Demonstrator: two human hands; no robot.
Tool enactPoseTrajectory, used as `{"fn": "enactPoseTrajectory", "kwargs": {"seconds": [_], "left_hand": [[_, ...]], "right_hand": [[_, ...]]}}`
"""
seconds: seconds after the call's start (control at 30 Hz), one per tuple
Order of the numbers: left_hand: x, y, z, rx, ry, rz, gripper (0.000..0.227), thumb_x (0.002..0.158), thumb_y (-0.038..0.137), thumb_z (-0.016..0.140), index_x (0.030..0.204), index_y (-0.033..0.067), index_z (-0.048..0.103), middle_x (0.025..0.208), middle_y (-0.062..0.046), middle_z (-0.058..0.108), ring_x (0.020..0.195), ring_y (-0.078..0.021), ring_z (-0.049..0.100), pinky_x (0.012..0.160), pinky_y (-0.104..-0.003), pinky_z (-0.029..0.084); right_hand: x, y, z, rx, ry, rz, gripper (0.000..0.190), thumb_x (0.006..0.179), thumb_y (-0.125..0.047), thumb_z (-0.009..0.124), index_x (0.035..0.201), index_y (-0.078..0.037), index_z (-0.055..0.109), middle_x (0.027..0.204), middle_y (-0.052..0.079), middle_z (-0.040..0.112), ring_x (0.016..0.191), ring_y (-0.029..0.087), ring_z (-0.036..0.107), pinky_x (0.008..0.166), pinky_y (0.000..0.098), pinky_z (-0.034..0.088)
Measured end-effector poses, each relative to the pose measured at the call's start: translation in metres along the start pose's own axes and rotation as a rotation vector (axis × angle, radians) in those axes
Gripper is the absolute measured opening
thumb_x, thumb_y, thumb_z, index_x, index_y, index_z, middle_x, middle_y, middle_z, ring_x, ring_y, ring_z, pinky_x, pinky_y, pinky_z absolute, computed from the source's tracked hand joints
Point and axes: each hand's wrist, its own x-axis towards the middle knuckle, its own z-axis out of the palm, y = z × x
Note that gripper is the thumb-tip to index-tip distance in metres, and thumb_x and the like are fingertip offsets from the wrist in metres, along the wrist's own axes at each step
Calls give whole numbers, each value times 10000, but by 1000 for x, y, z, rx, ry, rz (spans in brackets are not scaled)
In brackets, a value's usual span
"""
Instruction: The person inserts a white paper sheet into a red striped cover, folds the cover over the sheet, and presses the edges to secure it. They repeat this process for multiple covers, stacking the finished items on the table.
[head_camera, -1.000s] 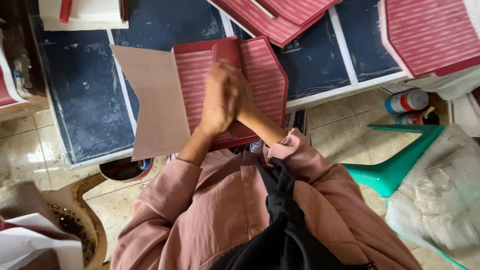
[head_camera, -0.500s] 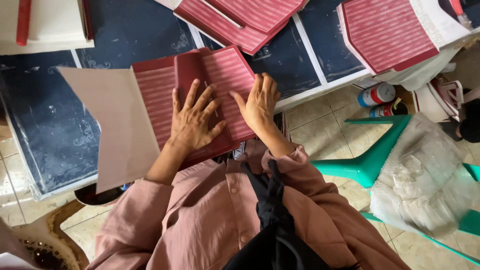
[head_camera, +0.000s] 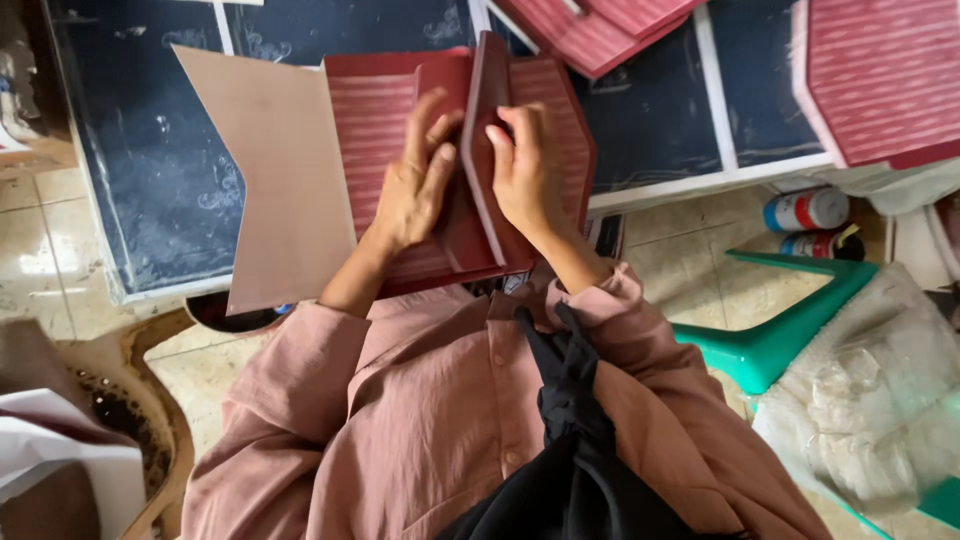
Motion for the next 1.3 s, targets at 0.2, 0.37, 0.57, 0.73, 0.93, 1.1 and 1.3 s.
{"fn": "enactPoseTrajectory", "kwargs": {"seconds": [0.2, 0.37, 0.57, 0.73, 0.93, 1.1, 1.3], "left_hand": [[1, -26, 12, 6, 123, 251, 444, 988, 71, 460, 1413, 129, 345, 1520, -180, 130, 1365, -421, 369, 1117, -522, 403], [2, -27, 15, 212, 147, 280, 413, 919, 59, 523, 1331, 68, 515, 1494, -197, 206, 1342, -403, 385, 1079, -484, 408], [-1, -32, 17, 209, 137, 264, 389, 920, 73, 532, 1308, 83, 539, 1493, -159, 225, 1313, -359, 439, 1040, -470, 437], [0, -30, 16, 121, 149, 251, 378, 913, 31, 513, 1287, 69, 549, 1463, -158, 291, 1313, -357, 427, 1085, -436, 407], [2, -4, 2, 29, 123, 281, 318, 805, -61, 391, 1046, -121, 589, 1390, -313, 314, 1312, -452, 355, 1143, -404, 275], [0, -12, -1, 14, 359, 194, 275, 943, 233, 484, 1039, 5, 603, 1239, -176, 518, 1140, -315, 538, 969, -425, 449], [0, -7, 0, 91, 277, 150, 386, 880, 341, 630, 1156, 117, 479, 1265, -156, 401, 1208, -367, 446, 979, -494, 415]], "right_hand": [[-6, 12, 23, -232, -211, -46, 9, 910, -42, 524, 918, -41, 524, 903, 88, 477, 643, 279, 554, 433, 393, 452], [-5, 49, -21, -446, -96, -14, 211, 836, -80, 671, 1009, -63, 551, 978, 132, 520, 745, 309, 548, 603, 396, 461], [-6, 98, -57, -109, -273, 565, 339, 945, -473, 444, 887, -144, 506, 780, 31, 588, 677, 188, 536, 593, 359, 382], [3, 90, -33, 583, -141, 323, 322, 957, -478, 432, 886, -166, 470, 739, -81, 384, 673, 25, 325, 607, 195, 270], [16, 3, 39, -277, -90, -64, 88, 885, -104, 549, 871, -80, 465, 805, 82, 542, 533, 234, 513, 339, 362, 383], [10, 7, 61, -367, -255, 15, 196, 973, -277, 419, 886, -101, 404, 824, 107, 499, 499, 306, 578, 333, 429, 453], [3, 62, -4, -138, 12, 47, 29, 911, -139, 540, 915, -110, 538, 843, 42, 543, 803, 268, 521, 720, 379, 386]]}}
